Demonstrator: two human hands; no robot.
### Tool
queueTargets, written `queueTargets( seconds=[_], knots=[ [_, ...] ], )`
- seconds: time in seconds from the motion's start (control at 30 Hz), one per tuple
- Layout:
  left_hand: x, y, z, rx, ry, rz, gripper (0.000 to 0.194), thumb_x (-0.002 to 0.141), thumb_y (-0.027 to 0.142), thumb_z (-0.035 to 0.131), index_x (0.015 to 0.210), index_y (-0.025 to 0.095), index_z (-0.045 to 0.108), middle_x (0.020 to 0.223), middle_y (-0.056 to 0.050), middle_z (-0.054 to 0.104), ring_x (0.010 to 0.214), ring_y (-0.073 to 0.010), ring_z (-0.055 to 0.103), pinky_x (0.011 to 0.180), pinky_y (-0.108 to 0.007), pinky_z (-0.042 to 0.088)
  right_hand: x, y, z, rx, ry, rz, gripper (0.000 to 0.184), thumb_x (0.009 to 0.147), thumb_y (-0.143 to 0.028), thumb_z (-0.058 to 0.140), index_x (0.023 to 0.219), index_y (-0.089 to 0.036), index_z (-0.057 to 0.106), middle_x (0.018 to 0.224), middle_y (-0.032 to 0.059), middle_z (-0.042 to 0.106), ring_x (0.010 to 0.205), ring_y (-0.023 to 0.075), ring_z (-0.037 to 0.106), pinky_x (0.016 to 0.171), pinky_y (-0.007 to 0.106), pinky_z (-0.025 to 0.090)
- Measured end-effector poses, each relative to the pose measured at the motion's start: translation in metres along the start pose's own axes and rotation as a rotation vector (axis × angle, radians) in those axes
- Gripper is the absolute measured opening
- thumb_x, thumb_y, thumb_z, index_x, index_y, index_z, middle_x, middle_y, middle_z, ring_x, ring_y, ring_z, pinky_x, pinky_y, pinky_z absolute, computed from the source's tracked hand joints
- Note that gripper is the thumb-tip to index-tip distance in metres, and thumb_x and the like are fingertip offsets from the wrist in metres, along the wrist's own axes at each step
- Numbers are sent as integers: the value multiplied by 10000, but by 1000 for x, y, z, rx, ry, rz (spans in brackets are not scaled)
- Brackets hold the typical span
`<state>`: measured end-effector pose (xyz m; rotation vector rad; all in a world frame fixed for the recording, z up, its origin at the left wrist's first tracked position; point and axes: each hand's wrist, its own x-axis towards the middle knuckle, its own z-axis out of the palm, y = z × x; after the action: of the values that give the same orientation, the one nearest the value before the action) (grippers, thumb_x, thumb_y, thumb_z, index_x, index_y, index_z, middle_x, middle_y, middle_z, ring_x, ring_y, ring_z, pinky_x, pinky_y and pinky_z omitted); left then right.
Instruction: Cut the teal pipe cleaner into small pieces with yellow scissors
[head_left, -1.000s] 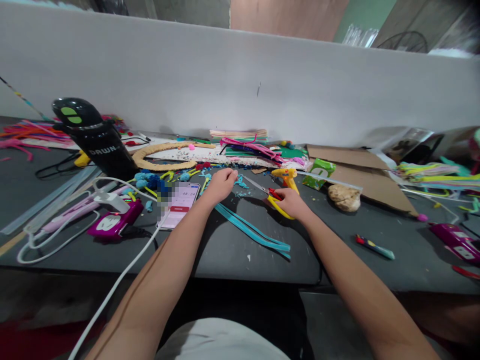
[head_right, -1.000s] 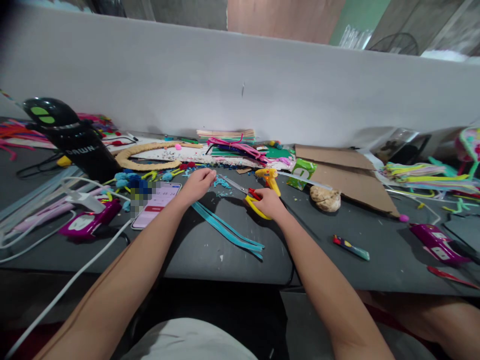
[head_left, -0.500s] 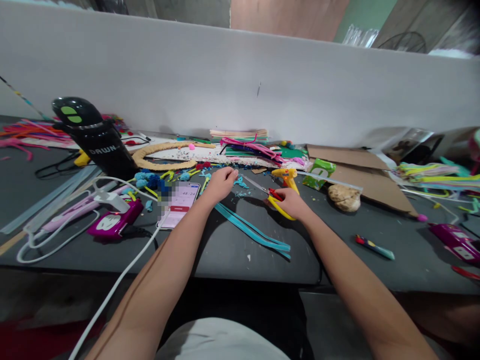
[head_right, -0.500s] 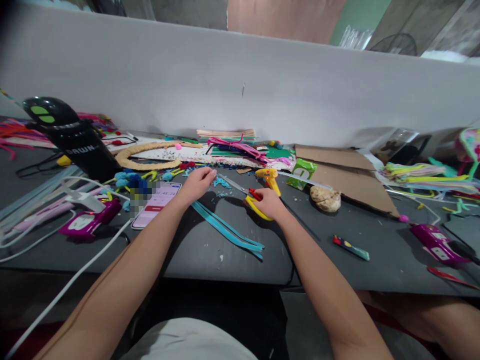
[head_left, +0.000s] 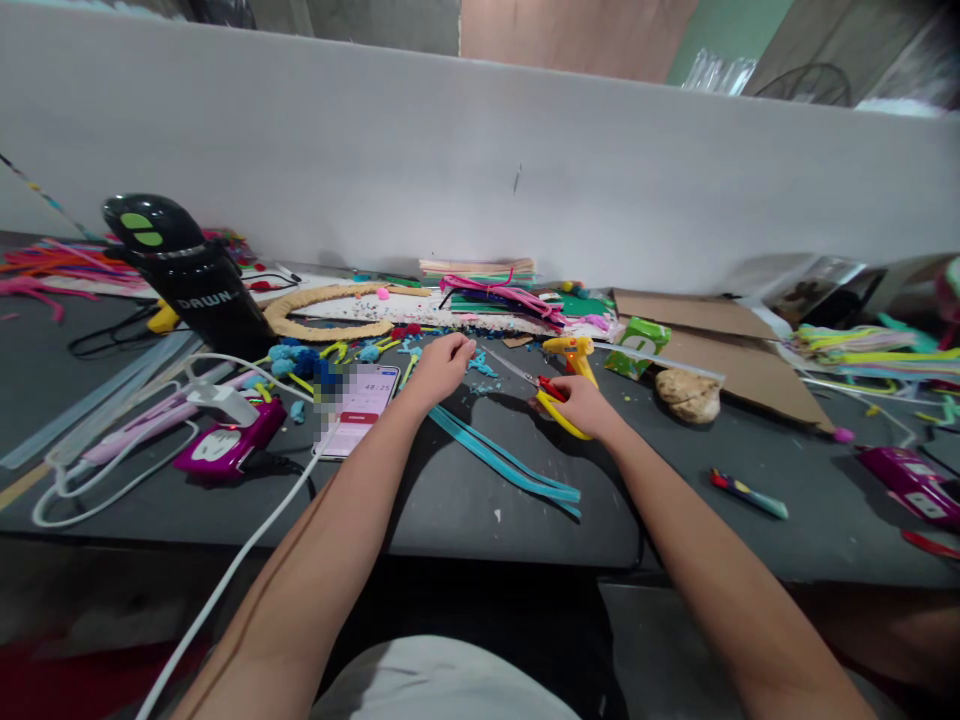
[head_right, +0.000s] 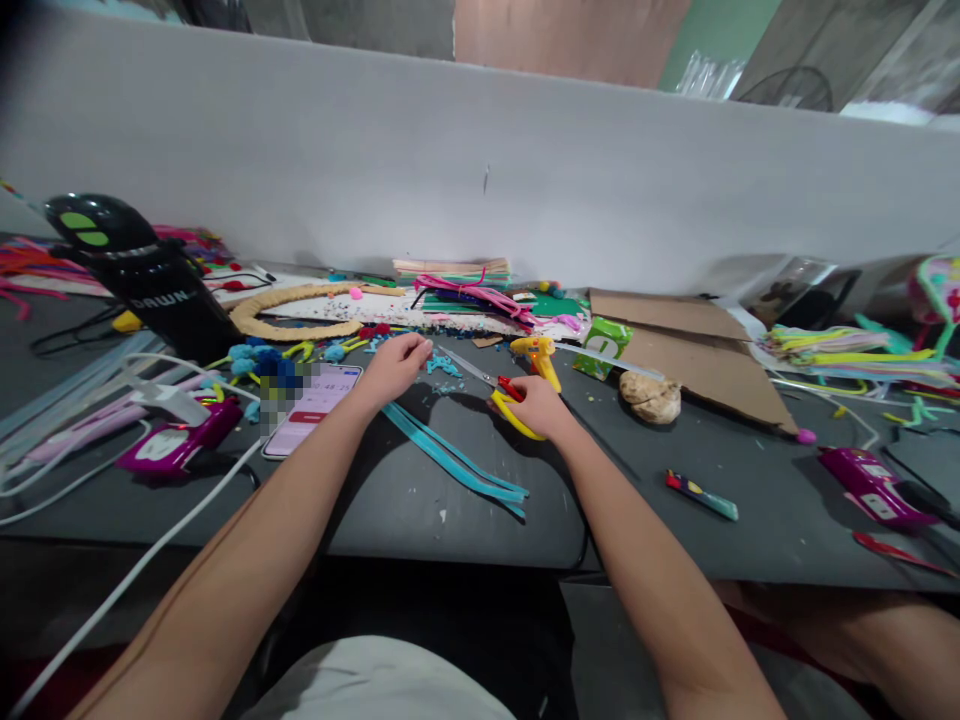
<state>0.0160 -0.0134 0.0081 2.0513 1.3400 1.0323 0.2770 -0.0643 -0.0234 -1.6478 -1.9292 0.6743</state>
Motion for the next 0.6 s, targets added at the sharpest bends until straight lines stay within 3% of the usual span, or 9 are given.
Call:
queueTargets(
  seconds=[0.6],
  knots=[
    [-1,0,0,-36,-3,-12,300,887,389,446,699,180,553,671,-17,618,616,-142,497,605,-272,359,-1,-7,-3,-61,-13,-9,460,677,-599,632,573,-177,480,567,-28,354,573,106,305,506,253,237]
  ],
)
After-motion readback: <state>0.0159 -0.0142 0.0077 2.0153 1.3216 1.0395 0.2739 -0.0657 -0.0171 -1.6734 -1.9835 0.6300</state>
